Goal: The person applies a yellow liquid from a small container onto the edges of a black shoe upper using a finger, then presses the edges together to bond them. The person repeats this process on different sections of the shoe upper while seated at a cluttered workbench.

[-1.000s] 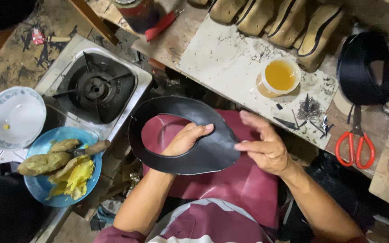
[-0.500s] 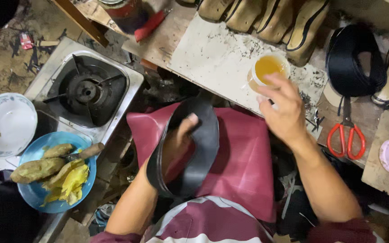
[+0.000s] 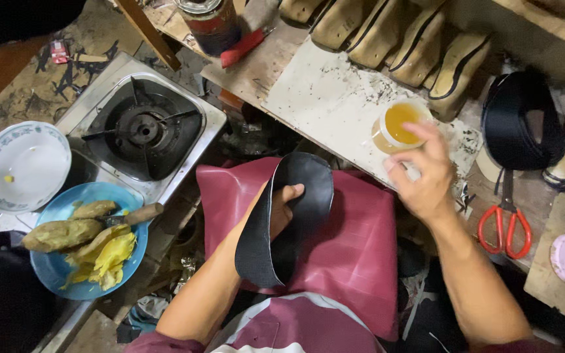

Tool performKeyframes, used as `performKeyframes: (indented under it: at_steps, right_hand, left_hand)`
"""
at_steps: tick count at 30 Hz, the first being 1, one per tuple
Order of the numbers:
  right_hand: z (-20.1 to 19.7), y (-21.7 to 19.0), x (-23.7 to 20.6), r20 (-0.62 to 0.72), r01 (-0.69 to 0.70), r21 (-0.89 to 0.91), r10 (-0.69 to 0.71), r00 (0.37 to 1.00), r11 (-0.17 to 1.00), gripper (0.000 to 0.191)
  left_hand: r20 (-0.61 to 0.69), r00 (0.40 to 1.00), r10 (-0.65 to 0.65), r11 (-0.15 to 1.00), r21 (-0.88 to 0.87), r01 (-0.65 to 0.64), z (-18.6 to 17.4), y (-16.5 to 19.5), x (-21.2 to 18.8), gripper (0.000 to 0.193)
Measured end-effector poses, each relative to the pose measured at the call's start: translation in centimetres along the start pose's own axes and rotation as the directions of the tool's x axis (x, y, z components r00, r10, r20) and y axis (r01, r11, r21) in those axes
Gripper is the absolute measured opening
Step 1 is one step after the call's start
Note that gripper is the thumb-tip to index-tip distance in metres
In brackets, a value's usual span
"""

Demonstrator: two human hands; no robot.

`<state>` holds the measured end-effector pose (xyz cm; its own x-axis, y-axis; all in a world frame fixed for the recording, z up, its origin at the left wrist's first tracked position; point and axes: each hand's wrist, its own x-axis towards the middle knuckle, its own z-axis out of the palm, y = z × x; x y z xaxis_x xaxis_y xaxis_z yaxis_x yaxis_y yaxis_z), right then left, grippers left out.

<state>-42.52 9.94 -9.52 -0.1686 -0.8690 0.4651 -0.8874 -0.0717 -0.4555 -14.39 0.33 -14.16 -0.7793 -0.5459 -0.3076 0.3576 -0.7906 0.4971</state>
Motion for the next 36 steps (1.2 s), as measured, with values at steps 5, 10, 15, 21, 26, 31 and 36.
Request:
performKeyframes:
  at_steps: [5, 10, 15, 21, 26, 31, 36]
  right_hand:
    - [0.9, -4.3, -1.5, 0.069, 0.284, 0.107, -0.292, 0.954, 0.953, 0.038]
    - [0.9, -4.4, -0.7, 0.076, 0.341, 0.032, -0.342, 0.936, 0.94, 0.049]
    - [0.5, -4.0, -0.9, 0.066, 0.352, 0.186, -0.369, 0.927, 0.917, 0.05]
    - [1.0, -4.5, -1.5, 0.049, 0.359, 0.133, -0.368, 0.929, 0.924, 0.048]
    - [1.6, -7.1, -2.6, 0.091, -0.027, 0.443, -0.015, 0.996, 0.896, 0.041]
    - [1.5, -6.8, -2.0, 0.202, -0.207, 0.332, 0.145, 0.968, 0.92, 0.044]
    - [-0.2, -0.7, 2.1, 0.004, -0.017, -0.167, 0.017, 1.0, 0.986, 0.045]
  left_hand:
    - [-0.033, 0.995, -0.098, 0.995, -0.007, 0.098, 1.6, -0.6, -0.2, 0.034]
    - [0.054, 0.996, -0.071, 0.997, 0.014, 0.07, 3.2, -0.7, -0.9, 0.036]
    - [0.03, 0.998, -0.05, 0.998, -0.036, 0.051, 3.8, -0.4, -1.2, 0.038]
    - [0.058, 0.998, -0.025, 0.998, -0.051, 0.027, 2.0, -1.1, -0.5, 0.038]
    - [0.062, 0.997, 0.045, 0.959, -0.283, -0.026, -0.3, -3.1, 2.0, 0.038]
    - [-0.002, 0.997, -0.076, 0.997, 0.005, 0.076, -0.9, -4.4, 2.4, 0.034]
    - [-0.023, 0.999, -0.04, 0.999, -0.03, 0.04, 0.2, -3.0, 1.2, 0.035]
